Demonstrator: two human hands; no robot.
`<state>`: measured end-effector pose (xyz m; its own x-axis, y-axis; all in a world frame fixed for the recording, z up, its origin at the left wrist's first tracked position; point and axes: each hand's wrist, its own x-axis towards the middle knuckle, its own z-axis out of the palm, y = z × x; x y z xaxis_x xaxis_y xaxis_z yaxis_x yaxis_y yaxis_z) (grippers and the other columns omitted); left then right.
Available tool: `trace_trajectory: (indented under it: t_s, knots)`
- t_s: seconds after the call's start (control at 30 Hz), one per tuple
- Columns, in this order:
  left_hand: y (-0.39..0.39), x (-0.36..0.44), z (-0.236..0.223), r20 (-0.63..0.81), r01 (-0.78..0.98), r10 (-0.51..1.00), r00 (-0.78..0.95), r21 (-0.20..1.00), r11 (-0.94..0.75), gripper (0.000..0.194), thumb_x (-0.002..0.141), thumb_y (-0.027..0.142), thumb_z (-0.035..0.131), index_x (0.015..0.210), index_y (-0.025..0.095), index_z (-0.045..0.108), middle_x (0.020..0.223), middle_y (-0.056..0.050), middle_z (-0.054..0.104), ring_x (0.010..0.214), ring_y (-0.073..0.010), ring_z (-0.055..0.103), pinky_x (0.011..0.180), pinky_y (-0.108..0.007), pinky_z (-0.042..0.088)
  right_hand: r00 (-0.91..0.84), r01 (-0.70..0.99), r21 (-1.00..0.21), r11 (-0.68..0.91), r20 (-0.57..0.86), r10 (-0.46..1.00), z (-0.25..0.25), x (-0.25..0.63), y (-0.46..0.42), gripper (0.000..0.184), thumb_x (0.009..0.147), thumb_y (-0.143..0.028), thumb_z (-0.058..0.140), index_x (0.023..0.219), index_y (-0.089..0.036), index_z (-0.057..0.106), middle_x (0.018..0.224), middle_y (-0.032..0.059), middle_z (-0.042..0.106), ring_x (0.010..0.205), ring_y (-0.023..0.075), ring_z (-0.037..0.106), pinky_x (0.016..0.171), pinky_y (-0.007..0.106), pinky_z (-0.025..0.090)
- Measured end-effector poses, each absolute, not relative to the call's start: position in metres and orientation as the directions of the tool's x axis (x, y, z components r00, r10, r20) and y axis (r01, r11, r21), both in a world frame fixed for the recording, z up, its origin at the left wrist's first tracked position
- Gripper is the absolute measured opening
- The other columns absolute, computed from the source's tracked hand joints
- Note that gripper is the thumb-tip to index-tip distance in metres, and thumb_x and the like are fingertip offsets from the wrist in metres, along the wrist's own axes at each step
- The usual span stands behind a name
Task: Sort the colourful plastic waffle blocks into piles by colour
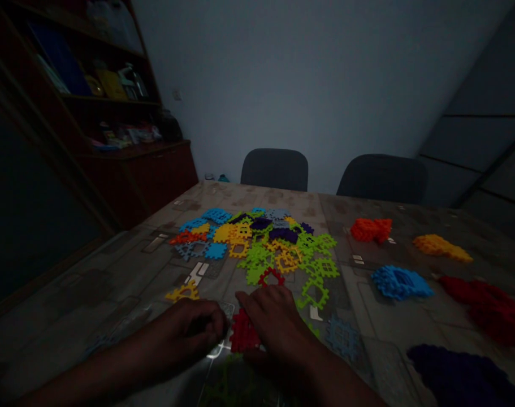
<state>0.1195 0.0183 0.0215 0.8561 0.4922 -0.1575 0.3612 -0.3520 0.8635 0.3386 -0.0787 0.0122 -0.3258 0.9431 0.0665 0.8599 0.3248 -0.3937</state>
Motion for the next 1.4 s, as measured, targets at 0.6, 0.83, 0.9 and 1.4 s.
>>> trace_trajectory:
  t_s: [0.6, 0.83, 0.9, 1.4]
  knots:
    - [0.012, 0.122, 0.02, -0.162, 0.319, 0.487, 0.858, 0.912, -0.259, 0.01, 0.084, 0.026, 0.056, 0.082, 0.02, 0.064, 0.076, 0.002, 0.058, 0.071, -0.0139, 0.049, 0.064, -0.025, 0.035, -0.286, 0.863, -0.406, 0.3, 0.096, 0.954, 0.005, 0.346, -0.079, 0.083, 0.073, -0.02, 0.073, 0.149, -0.018, 0.041, 0.135, 0.0162, 0.06, 0.121, 0.0342, 0.051, 0.107, 0.054, 0.03]
    - [0.024, 0.122, 0.016, -0.134, 0.322, 0.532, 0.836, 0.905, -0.278, 0.014, 0.086, 0.029, 0.053, 0.083, 0.019, 0.063, 0.078, 0.0, 0.061, 0.072, -0.0158, 0.05, 0.065, -0.028, 0.035, -0.304, 0.866, -0.402, 0.298, 0.051, 0.951, 0.011, 0.345, -0.081, 0.08, 0.074, -0.022, 0.076, 0.147, -0.016, 0.044, 0.128, 0.0146, 0.062, 0.119, 0.0333, 0.049, 0.108, 0.052, 0.028]
    - [0.027, 0.121, 0.016, -0.118, 0.317, 0.541, 0.833, 0.903, -0.291, 0.017, 0.087, 0.032, 0.054, 0.085, 0.019, 0.064, 0.08, -0.001, 0.062, 0.074, -0.0161, 0.051, 0.066, -0.028, 0.037, -0.301, 0.866, -0.4, 0.301, 0.066, 0.951, 0.014, 0.343, -0.081, 0.072, 0.073, -0.02, 0.074, 0.141, -0.014, 0.05, 0.121, 0.0149, 0.064, 0.115, 0.0328, 0.051, 0.106, 0.051, 0.03]
    - [0.075, 0.155, 0.03, 0.124, 0.254, 0.389, 0.913, 0.574, -0.779, 0.023, 0.092, 0.021, 0.051, 0.111, 0.022, 0.064, 0.113, -0.006, 0.069, 0.107, -0.0233, 0.063, 0.095, -0.038, 0.049, -0.181, 0.846, -0.479, 0.234, 0.154, 0.971, 0.017, 0.368, -0.114, 0.05, 0.068, -0.015, 0.074, 0.117, -0.019, 0.063, 0.105, 0.0079, 0.065, 0.099, 0.0269, 0.054, 0.091, 0.043, 0.04]
